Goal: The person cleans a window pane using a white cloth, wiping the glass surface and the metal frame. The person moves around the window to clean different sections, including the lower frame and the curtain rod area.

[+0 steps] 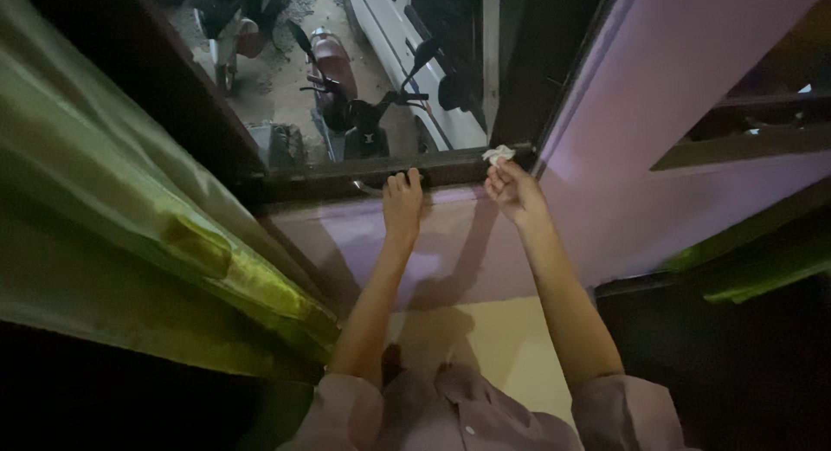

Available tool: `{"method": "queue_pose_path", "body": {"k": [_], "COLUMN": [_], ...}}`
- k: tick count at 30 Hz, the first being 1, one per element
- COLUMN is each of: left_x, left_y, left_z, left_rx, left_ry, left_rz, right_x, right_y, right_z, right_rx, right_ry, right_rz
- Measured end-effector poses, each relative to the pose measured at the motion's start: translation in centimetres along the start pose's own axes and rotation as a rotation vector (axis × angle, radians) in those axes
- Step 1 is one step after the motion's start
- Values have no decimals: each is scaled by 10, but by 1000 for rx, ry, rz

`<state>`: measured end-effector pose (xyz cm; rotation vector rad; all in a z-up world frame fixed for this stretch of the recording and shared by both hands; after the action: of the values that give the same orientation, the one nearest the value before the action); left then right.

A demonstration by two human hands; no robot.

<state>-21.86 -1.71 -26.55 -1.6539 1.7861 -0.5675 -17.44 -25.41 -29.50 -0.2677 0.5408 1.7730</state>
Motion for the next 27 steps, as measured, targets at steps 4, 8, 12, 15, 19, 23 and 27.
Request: {"method": "queue_pose_path", "body": {"k": [4, 8, 12, 15, 19, 23, 27], "left_x": [-2, -8, -10, -3, 4, 8, 24], "left_y": [0, 2, 3, -3, -14, -37, -92], "left_z": [-5, -11, -14, -8, -13, -53, -130], "left_rx": [6, -130, -229, -427, -567, -543, -132], "left_ry": [78, 166, 249, 229, 158, 280, 413], "left_rz": [11, 12, -12, -55, -120, -58, 156], "right_x": [0, -1, -15, -15, -10, -18, -41], "right_y": [0, 5, 16, 24, 40, 60, 79], "right_z": [-1, -4, 5, -1, 14, 58, 142], "right_rx": [-89, -44, -254, 3, -15, 106, 121], "right_ry": [-125, -256, -508, -325, 167, 695, 1023], "right_rz": [-19, 6, 35, -29, -334, -814, -1212]}}
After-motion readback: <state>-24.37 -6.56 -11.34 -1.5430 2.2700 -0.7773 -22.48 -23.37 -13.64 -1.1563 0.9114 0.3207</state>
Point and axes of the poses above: each hand's wrist, its own y-axis away from the middle knuckle, its own z-axis out of the palm, x = y × z, the point moved 4 cm from there along -y, towards the middle knuckle, and after that the axes turned 5 degrees about -y, right-handed, at the moved point
